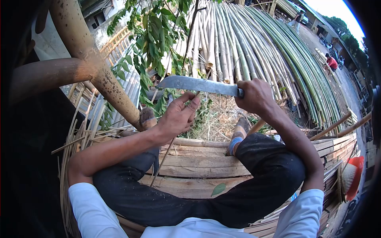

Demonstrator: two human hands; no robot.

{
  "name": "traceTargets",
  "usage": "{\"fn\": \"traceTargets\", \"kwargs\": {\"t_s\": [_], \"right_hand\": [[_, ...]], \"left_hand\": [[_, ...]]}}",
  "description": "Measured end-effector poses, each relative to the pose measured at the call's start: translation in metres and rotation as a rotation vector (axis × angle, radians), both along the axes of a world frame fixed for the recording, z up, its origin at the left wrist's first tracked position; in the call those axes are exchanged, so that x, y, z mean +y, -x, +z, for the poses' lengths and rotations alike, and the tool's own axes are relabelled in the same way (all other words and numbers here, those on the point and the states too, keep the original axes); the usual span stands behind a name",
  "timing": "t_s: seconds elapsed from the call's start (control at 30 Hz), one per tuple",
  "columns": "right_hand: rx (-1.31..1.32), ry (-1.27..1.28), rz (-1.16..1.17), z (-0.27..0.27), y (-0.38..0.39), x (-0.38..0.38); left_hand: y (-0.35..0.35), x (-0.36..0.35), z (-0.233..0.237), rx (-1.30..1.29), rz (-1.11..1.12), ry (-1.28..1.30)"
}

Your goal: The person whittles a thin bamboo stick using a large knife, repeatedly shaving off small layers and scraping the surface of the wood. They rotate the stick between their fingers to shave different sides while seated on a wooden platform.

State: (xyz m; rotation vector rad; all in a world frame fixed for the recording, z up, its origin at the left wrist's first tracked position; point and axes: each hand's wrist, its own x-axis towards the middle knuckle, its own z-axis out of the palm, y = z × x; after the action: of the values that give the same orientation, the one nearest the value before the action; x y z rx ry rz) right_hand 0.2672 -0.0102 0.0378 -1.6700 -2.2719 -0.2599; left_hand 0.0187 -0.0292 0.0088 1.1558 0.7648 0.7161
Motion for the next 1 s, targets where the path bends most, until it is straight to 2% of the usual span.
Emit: {"fn": "traceTargets", "kwargs": {"t_s": [0.1,0.17,0.27,0.3,0.37,0.47,0.7,1.0], "right_hand": [[-0.053,0.029,-0.024,0.002,-0.010,0.009],[0.248,0.067,-0.276,-0.003,-0.033,0.018],[0.440,0.082,-0.349,-0.011,-0.055,0.011],[0.432,0.090,-0.347,-0.008,-0.053,0.006],[0.415,0.086,-0.302,0.003,-0.052,-0.002],[0.437,0.106,-0.261,0.002,-0.050,-0.002],[0.507,0.086,-0.071,0.004,-0.029,-0.004],[0.197,0.038,0.174,0.018,0.011,-0.015]], "left_hand": [[0.001,0.001,0.001,0.013,0.003,0.023],[0.004,-0.009,0.001,0.040,-0.175,-0.146],[0.009,-0.005,0.004,-0.004,-0.123,-0.103],[0.010,-0.003,0.002,-0.052,-0.109,-0.096],[0.007,-0.001,0.002,-0.039,-0.067,-0.058],[0.007,0.000,-0.003,-0.120,-0.174,-0.089],[0.008,0.003,-0.005,-0.143,-0.194,-0.086],[0.006,0.004,-0.005,-0.094,-0.147,-0.030]]}}
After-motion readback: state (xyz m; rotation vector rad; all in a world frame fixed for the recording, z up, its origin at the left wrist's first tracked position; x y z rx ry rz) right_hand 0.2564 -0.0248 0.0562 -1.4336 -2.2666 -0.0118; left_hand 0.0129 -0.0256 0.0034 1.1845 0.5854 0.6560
